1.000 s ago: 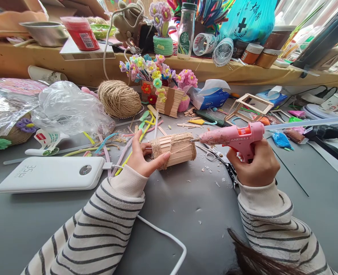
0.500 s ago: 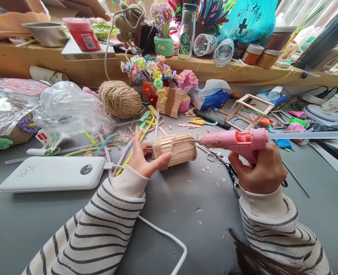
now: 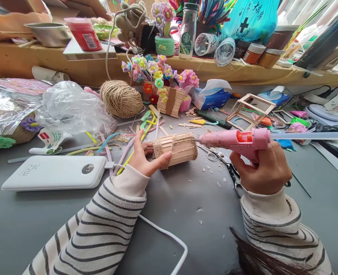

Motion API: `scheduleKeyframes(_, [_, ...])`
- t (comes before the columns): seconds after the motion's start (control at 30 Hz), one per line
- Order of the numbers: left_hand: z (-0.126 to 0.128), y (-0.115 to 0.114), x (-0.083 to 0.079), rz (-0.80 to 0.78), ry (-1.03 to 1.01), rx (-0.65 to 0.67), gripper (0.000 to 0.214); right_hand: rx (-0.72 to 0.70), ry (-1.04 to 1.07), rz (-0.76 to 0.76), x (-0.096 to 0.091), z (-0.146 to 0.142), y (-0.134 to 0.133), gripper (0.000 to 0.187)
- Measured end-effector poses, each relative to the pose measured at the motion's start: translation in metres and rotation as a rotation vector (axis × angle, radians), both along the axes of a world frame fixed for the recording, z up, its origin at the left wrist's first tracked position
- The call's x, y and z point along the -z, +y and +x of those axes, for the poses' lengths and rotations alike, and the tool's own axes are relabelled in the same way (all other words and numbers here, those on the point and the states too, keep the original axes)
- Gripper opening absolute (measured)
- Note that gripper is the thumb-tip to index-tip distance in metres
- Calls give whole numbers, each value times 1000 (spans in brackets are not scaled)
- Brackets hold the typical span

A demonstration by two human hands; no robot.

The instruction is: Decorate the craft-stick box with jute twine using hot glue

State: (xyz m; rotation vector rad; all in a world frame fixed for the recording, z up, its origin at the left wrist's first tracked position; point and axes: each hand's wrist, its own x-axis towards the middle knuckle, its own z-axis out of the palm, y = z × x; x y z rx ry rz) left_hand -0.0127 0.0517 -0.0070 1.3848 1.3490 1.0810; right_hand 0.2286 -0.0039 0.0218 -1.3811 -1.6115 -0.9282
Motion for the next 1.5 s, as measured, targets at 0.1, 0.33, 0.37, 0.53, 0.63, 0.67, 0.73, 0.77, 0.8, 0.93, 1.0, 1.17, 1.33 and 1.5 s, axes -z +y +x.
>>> scheduleKeyframes(0.1, [0, 0, 1, 4, -2, -4, 116, 14, -4, -9, -2, -1, 0, 37])
scheduleKeyframes(0.33, [-1, 1, 1, 4, 6, -6, 116, 24, -2, -36, -2, -1, -2, 39])
scheduleKeyframes(0.37, [-1, 1, 1, 3, 11, -7, 116, 27, -1, -37, -2, -1, -2, 39])
scheduleKeyframes(0.53, [0, 1, 1, 3, 12, -4, 117, 21, -5, -22, -1, 0, -2, 37])
scheduleKeyframes(0.63, [0, 0, 0, 4, 10, -11, 117, 13, -15, -2, -1, -1, -1, 36])
scheduleKeyframes(0.67, [0, 0, 0, 4, 8, -13, 116, 12, -18, 1, -1, -1, -1, 35])
scheduleKeyframes(0.73, [0, 0, 0, 2, 3, -12, 116, 14, -24, 11, -1, -1, 0, 36])
scheduleKeyframes(0.77, [0, 0, 0, 2, 3, -10, 116, 13, -26, 13, -1, 0, 0, 37])
scheduleKeyframes(0.8, [0, 0, 0, 4, 3, -8, 116, 13, -25, 10, -1, 0, 0, 38])
scheduleKeyframes(0.93, [0, 0, 0, 8, 8, -5, 116, -6, -19, 26, -2, 0, 1, 41])
scheduleKeyframes(1.0, [0, -1, 0, 5, 9, -7, 115, -10, -13, 25, -2, 0, 1, 41])
scheduleKeyframes(1.17, [0, -1, -1, 0, 8, -2, 115, -1, -20, 22, -2, -1, 0, 39])
scheduleKeyframes(1.33, [0, -1, -1, 0, 10, -6, 114, 12, -15, 14, -2, -1, 0, 36])
scheduleKeyframes(1.5, [0, -1, 0, 6, 5, -10, 113, 1, -14, 2, -2, -1, -1, 34])
